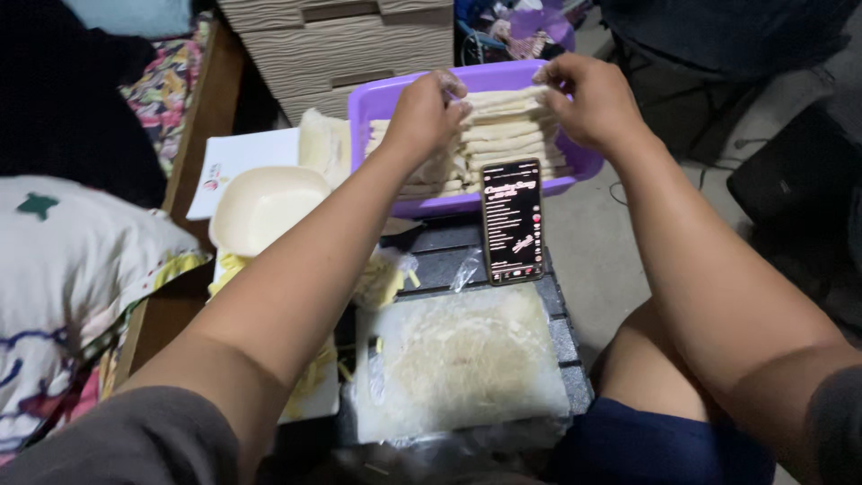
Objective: The person places shredded cheese onto thin dough sheets, folds them into half-moon shapes, and stacks the finished pieces in a purple container. The person repeats this process multiple times using cheese and dough from nearby trays.
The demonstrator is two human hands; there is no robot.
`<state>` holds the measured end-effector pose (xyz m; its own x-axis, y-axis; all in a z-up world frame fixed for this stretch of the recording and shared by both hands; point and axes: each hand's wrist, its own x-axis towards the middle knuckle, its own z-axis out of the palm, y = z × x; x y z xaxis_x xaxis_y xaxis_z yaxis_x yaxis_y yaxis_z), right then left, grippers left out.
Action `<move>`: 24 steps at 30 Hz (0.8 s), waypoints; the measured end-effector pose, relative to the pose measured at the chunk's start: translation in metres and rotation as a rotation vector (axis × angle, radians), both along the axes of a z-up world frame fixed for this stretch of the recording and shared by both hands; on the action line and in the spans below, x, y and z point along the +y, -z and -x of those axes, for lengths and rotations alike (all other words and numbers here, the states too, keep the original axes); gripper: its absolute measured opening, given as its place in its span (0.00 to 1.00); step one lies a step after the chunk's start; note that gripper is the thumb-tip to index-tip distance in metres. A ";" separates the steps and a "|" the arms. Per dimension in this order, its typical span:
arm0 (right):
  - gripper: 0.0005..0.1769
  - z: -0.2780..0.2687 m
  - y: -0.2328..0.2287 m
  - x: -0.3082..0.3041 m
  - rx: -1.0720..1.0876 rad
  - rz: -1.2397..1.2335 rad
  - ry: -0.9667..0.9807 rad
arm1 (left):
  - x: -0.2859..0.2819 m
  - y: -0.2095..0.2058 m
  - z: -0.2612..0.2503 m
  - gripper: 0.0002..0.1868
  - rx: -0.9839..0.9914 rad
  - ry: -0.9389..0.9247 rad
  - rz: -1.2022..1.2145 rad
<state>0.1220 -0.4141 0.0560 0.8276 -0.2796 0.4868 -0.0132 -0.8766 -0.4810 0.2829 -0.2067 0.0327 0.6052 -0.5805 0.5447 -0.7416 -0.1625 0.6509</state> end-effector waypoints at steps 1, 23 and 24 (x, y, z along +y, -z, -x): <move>0.13 -0.005 0.004 -0.005 0.009 0.003 0.036 | -0.007 0.002 -0.002 0.10 0.067 -0.024 -0.076; 0.11 0.046 -0.016 0.049 -0.332 -0.013 0.010 | 0.237 -0.028 0.123 0.12 0.199 -0.482 -0.038; 0.10 0.048 -0.019 0.064 -0.270 -0.032 -0.008 | 0.253 -0.030 0.125 0.12 0.216 -0.523 -0.063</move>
